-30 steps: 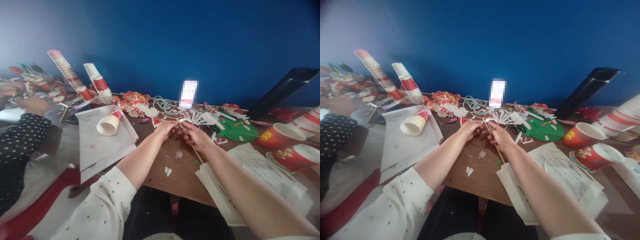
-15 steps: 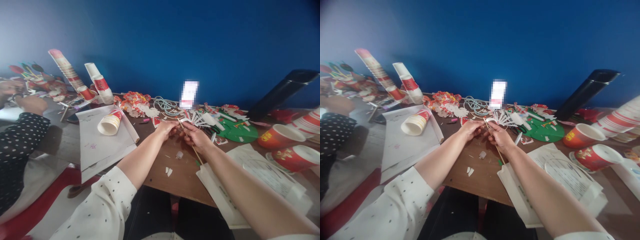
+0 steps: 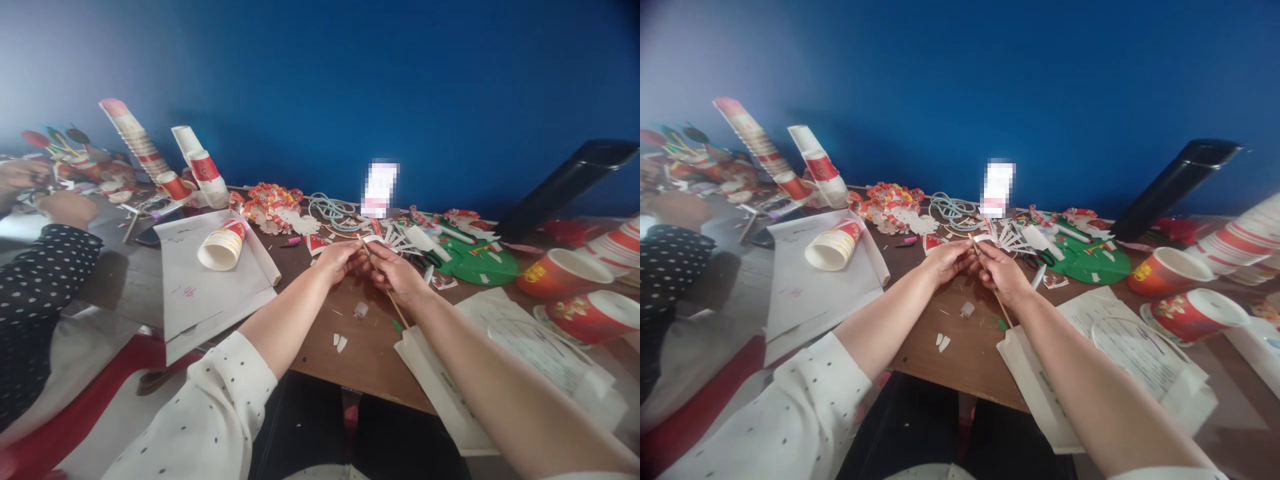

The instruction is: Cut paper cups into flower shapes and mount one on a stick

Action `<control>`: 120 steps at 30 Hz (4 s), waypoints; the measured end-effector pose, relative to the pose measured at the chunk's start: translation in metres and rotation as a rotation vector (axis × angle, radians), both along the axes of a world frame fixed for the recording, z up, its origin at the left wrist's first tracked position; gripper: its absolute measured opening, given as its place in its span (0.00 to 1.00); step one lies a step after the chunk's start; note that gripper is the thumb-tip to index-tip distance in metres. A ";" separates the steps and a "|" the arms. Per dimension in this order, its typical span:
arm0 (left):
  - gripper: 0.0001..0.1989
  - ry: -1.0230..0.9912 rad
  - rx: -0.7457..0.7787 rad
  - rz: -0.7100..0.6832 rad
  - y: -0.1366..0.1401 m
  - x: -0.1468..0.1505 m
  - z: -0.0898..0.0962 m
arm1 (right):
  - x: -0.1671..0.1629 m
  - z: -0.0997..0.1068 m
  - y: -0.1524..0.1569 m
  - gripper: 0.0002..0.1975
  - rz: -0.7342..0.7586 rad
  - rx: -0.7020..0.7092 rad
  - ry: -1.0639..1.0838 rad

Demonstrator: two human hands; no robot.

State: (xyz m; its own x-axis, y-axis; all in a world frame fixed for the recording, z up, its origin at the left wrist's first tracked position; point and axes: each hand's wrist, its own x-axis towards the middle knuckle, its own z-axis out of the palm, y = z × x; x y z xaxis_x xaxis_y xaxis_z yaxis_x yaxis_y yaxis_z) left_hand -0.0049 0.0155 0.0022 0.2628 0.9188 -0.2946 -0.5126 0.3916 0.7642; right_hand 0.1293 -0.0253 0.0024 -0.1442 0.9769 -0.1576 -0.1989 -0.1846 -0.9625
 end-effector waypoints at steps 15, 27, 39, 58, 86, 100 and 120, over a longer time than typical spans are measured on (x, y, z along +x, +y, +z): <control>0.01 0.189 0.029 0.032 0.001 -0.003 0.003 | 0.003 -0.003 0.000 0.26 0.005 0.133 -0.318; 0.04 0.253 0.052 -0.007 0.002 -0.004 0.004 | 0.004 0.005 -0.005 0.20 -0.020 0.134 -0.390; 0.05 0.325 -0.033 0.017 0.002 -0.002 0.008 | 0.006 0.003 -0.003 0.20 0.008 0.240 -0.590; 0.05 0.353 -0.062 0.047 0.000 0.000 0.008 | 0.009 -0.004 0.001 0.18 0.058 0.397 -0.811; 0.06 0.252 -0.017 -0.005 0.002 -0.003 0.004 | 0.010 -0.003 -0.002 0.15 0.053 0.374 -0.756; 0.05 0.205 -0.009 -0.016 0.004 -0.002 0.000 | 0.009 -0.004 -0.004 0.18 0.002 0.460 -0.870; 0.04 0.178 -0.061 0.046 0.003 0.000 0.003 | 0.004 -0.003 -0.005 0.18 0.000 0.492 -0.939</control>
State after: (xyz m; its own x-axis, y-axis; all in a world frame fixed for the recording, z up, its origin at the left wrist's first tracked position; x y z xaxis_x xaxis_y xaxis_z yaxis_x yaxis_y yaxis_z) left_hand -0.0048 0.0180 0.0056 0.1599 0.9076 -0.3883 -0.3900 0.4194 0.8198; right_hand 0.1333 -0.0300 -0.0010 -0.1700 0.9636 0.2066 0.6634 0.2669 -0.6990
